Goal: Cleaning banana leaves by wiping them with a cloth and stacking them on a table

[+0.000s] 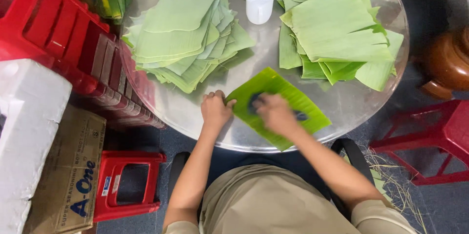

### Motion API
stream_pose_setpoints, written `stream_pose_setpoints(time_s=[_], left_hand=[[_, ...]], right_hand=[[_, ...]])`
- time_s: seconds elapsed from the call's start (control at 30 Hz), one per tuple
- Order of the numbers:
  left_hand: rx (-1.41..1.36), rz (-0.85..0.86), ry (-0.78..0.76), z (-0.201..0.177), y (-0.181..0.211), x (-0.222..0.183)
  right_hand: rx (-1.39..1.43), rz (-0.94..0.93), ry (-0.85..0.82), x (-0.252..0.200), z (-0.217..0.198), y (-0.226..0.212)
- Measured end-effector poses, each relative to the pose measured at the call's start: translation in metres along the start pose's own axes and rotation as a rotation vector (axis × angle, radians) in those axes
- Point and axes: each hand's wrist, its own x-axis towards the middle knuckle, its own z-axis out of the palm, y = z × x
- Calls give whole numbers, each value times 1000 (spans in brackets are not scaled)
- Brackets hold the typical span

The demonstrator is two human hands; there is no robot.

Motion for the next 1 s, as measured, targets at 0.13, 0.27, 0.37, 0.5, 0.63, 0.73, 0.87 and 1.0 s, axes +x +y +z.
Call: stream_pose_setpoints(time_s=[0.13, 0.27, 0.37, 0.5, 0.63, 0.73, 0.87, 1.0], left_hand=[[-132, -43, -190, -9, 19, 3], [-198, -52, -215, -29, 36, 0], [-168, -60, -203, -31, 34, 1], [-85, -50, -209, -10, 16, 7], [-246, -45, -178, -3, 11, 15], [-297, 17, -109, -7, 21, 19], [-168, 117, 126, 6, 14, 22], [-148, 30, 118, -3, -11, 24]], right_hand=[[-285, 327, 149, -21, -4, 71], [-261, 223, 181, 2, 13, 49], [-177, 130, 98, 39, 30, 3], [-158, 78, 100, 52, 38, -28], [-110, 78, 184, 34, 35, -21], [-84, 71, 235, 26, 19, -20], [-79, 26, 285, 29, -2, -32], [-82, -42, 293, 41, 33, -41]])
